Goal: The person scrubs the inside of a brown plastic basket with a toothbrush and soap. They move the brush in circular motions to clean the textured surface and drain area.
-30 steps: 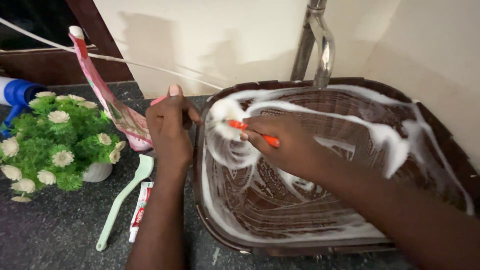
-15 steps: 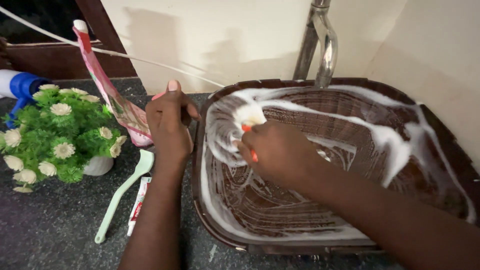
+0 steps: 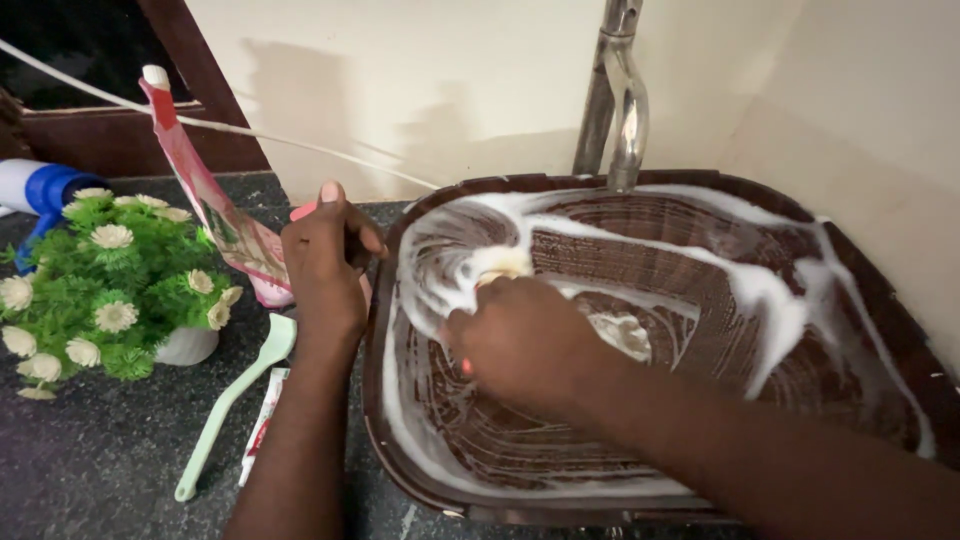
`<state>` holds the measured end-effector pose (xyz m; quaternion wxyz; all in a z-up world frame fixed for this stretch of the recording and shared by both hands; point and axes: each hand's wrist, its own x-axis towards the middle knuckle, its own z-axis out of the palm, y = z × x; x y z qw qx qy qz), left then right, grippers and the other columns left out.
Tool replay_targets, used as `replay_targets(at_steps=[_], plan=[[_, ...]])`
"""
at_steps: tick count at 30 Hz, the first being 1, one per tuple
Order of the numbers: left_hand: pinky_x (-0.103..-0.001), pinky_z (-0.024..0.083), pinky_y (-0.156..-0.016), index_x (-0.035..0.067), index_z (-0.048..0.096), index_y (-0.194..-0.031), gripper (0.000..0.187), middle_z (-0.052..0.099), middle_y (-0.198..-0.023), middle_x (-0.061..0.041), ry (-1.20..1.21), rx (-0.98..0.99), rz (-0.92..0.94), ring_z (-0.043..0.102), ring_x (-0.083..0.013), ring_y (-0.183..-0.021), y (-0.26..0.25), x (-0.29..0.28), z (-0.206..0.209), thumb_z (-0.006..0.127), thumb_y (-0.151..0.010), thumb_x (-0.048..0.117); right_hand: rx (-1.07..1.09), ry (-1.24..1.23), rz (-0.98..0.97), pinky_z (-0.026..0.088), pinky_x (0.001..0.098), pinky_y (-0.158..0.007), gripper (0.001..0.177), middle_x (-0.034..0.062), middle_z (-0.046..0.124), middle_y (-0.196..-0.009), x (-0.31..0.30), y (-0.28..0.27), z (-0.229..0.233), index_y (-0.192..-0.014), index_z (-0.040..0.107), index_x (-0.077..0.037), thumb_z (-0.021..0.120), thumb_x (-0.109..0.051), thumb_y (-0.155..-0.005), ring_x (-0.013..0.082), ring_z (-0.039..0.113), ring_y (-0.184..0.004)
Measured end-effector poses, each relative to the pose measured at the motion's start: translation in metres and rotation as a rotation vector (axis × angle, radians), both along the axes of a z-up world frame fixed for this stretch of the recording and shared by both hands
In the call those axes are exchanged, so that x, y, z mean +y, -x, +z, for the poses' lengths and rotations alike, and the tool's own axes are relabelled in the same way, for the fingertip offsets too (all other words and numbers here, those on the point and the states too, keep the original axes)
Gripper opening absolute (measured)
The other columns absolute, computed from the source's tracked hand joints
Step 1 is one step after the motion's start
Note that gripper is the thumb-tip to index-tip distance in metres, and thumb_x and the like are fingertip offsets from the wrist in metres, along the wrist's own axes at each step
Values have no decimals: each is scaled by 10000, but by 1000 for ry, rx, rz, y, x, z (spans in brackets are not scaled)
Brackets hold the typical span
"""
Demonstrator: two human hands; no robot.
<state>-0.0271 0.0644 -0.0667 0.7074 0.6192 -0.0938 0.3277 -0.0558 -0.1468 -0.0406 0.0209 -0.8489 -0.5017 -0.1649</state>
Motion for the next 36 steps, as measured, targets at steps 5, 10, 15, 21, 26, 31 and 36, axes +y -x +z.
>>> replay_targets(at_steps=[5, 10, 15, 21, 26, 31, 36], plan=[[-279, 269, -541, 40, 589, -658, 582, 534, -591, -35, -3, -29, 1, 381, -89, -546, -2, 2, -3, 491, -1091, 416, 100, -194, 168, 528, 499, -593, 329, 160, 652, -668, 0, 25, 11, -749, 691, -55, 609, -255, -998, 354, 637, -597], [-278, 264, -532, 43, 584, -653, 566, 544, -589, -41, 45, -35, 17, 369, -93, -535, -5, 4, -3, 503, -1081, 405, 108, -383, 313, 527, 479, -754, 268, 156, 629, -839, -5, 19, 8, -883, 640, -30, 570, -233, -1044, 341, 632, -798], [-281, 256, -514, 47, 583, -634, 570, 527, -570, -35, 27, 8, 35, 351, -91, -516, -3, 3, -2, 495, -1071, 401, -21, -401, 212, 530, 464, -770, 235, 187, 650, -1004, -4, -13, -1, -985, 655, -28, 609, -258, -984, 333, 631, -888], [-284, 300, -529, 50, 593, -629, 579, 556, -569, -22, -54, 1, 84, 405, -86, -528, -2, -1, -1, 478, -1059, 419, -3, -16, -221, 555, 454, -762, 152, 158, 681, -943, -1, -13, 9, -1001, 693, -61, 636, -188, -939, 307, 667, -895], [-287, 254, -507, 38, 588, -608, 609, 502, -540, -17, -59, 19, 73, 348, -90, -504, 2, 0, 3, 473, -1057, 433, -7, 122, -493, 589, 439, -709, 194, 190, 710, -909, -12, -16, 8, -999, 705, -41, 665, -219, -933, 300, 701, -821], [-291, 242, -502, 38, 582, -624, 598, 501, -544, -22, -23, -41, 45, 339, -91, -498, 1, 4, 6, 475, -1065, 427, 67, 277, -727, 606, 423, -727, 84, 141, 747, -912, -34, -31, 15, -920, 743, -102, 709, -173, -892, 272, 726, -834], [-295, 254, -504, 40, 579, -638, 584, 513, -557, -24, 25, -33, 18, 355, -94, -499, 0, 5, 5, 484, -1063, 428, -62, 190, -533, 581, 437, -778, 120, 151, 727, -910, -23, -22, 16, -917, 744, -93, 730, -196, -858, 276, 699, -862]])
